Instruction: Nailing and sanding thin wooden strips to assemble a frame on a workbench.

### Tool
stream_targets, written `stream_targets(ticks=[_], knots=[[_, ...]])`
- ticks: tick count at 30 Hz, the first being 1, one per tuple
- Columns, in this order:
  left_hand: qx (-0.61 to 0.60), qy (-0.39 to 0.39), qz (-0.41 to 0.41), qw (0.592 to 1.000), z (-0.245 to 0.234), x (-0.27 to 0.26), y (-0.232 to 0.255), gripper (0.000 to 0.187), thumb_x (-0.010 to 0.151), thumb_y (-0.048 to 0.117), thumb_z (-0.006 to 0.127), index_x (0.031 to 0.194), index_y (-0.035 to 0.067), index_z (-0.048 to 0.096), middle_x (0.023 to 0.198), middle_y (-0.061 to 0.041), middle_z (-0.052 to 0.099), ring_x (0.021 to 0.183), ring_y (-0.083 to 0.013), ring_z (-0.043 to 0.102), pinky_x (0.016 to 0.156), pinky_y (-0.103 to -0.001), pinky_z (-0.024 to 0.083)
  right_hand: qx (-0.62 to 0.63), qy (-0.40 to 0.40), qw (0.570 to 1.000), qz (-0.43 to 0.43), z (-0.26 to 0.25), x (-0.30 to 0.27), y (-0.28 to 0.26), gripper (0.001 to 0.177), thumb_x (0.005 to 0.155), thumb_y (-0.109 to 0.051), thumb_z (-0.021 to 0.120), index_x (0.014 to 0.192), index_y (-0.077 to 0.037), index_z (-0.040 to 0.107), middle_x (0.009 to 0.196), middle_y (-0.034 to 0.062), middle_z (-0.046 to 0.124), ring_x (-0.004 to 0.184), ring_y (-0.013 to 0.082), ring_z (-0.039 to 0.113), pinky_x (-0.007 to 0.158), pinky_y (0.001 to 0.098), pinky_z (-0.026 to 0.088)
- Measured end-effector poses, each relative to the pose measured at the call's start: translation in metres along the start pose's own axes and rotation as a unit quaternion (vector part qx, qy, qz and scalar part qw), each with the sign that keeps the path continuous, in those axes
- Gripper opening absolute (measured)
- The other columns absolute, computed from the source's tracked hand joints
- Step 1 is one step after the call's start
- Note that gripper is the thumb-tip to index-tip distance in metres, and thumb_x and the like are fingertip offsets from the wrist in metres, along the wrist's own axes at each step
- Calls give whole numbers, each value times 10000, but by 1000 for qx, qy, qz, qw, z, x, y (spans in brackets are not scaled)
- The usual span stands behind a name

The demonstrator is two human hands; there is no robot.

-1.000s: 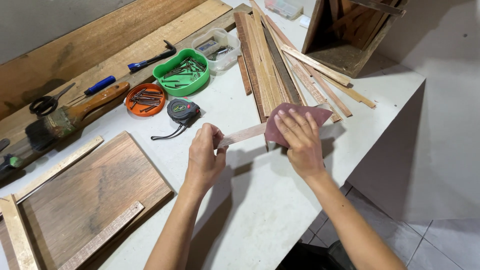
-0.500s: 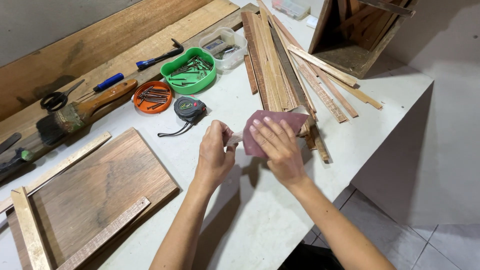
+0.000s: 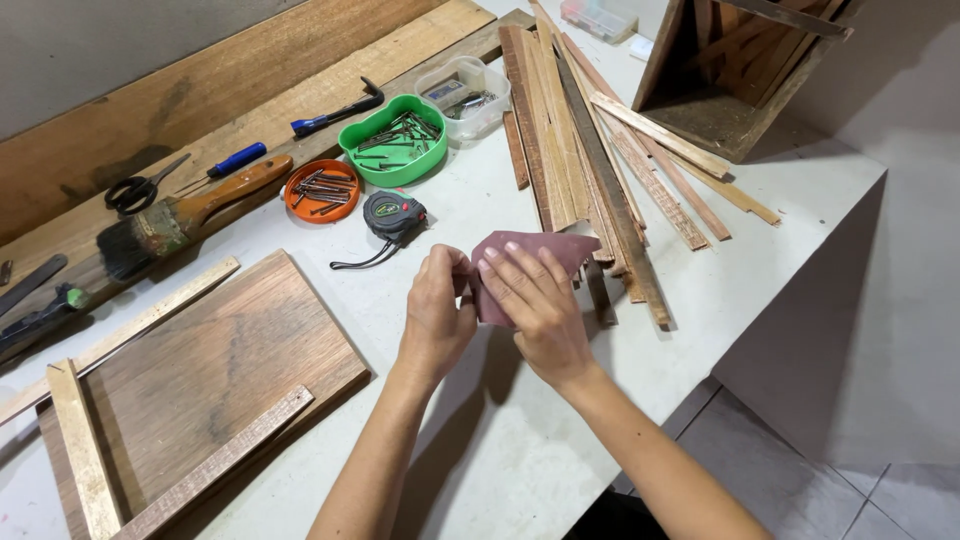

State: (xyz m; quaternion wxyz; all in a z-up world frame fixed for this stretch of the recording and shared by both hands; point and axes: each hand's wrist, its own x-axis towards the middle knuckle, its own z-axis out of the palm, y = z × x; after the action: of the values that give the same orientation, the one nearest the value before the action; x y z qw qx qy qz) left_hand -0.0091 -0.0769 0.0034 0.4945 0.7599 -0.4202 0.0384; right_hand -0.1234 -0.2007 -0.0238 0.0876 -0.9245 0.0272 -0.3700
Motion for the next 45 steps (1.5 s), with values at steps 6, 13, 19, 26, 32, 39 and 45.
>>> stream_targets(ticks=[6, 13, 19, 26, 32, 39, 45], knots=[[9, 6, -28, 1000, -22, -13, -17, 311, 808, -82, 696, 1021, 11, 489, 920, -159, 625, 827, -282, 699, 721, -382, 571, -35, 32, 999, 4, 29, -23, 63, 488, 934, 72, 663, 1381, -122, 640, 1455, 52, 622, 1434, 233, 499, 1266, 505, 284], [18, -21, -50, 998, -46, -24, -21, 263, 864, -13, 693, 1099, 16, 579, 972, -174, 729, 901, -280, 774, 765, -357, 617, -28, 47, 997, 53, -17, 12, 34, 665, 741, 207, 603, 1330, -85, 706, 1349, 99, 690, 1356, 271, 580, 1239, 488, 362], [4, -46, -85, 995, -49, -26, -25, 274, 859, 82, 668, 1124, 11, 684, 929, -177, 787, 878, -259, 798, 820, -353, 629, 82, 87, 991, -59, -3, 19, -22, 653, 779, 152, 666, 1373, -119, 655, 1271, 120, 602, 1291, 316, 586, 1221, 516, 402], [-75, -117, -134, 981, -70, -21, -9, 862, 707, 269, 760, 1492, 45, 482, 1007, -174, 797, 879, -211, 775, 804, -322, 600, 142, 30, 986, -82, 10, 16, -32, 784, 751, 110, 670, 1499, -27, 477, 1383, 139, 586, 1285, 329, 595, 1197, 524, 436], [-93, -74, -90, 989, -68, -24, -15, 782, 762, 354, 837, 1398, 13, 535, 1041, -172, 745, 934, -202, 750, 804, -336, 587, 163, -10, 981, -110, 14, 16, -26, 963, 658, -160, 761, 1538, -40, 387, 1496, 119, 536, 1363, 302, 552, 1218, 537, 388], [10, -91, -136, 986, -86, -17, -27, 300, 849, 223, 688, 1088, 43, 702, 746, -133, 731, 684, -250, 729, 684, -391, 570, 13, -16, 994, -108, -8, 44, -15, 1316, 395, -273, 838, 1594, -119, 317, 1320, 136, 577, 1304, 351, 518, 1153, 587, 315], [143, -126, -210, 959, -85, -18, -8, 749, 866, 272, 678, 1568, 179, 434, 840, -181, 759, 828, -331, 734, 855, -448, 551, 85, -159, 983, 3, -3, 46, -21, 1026, 581, -74, 828, 1530, -150, 444, 1009, 113, 644, 962, 310, 615, 932, 449, 517]])
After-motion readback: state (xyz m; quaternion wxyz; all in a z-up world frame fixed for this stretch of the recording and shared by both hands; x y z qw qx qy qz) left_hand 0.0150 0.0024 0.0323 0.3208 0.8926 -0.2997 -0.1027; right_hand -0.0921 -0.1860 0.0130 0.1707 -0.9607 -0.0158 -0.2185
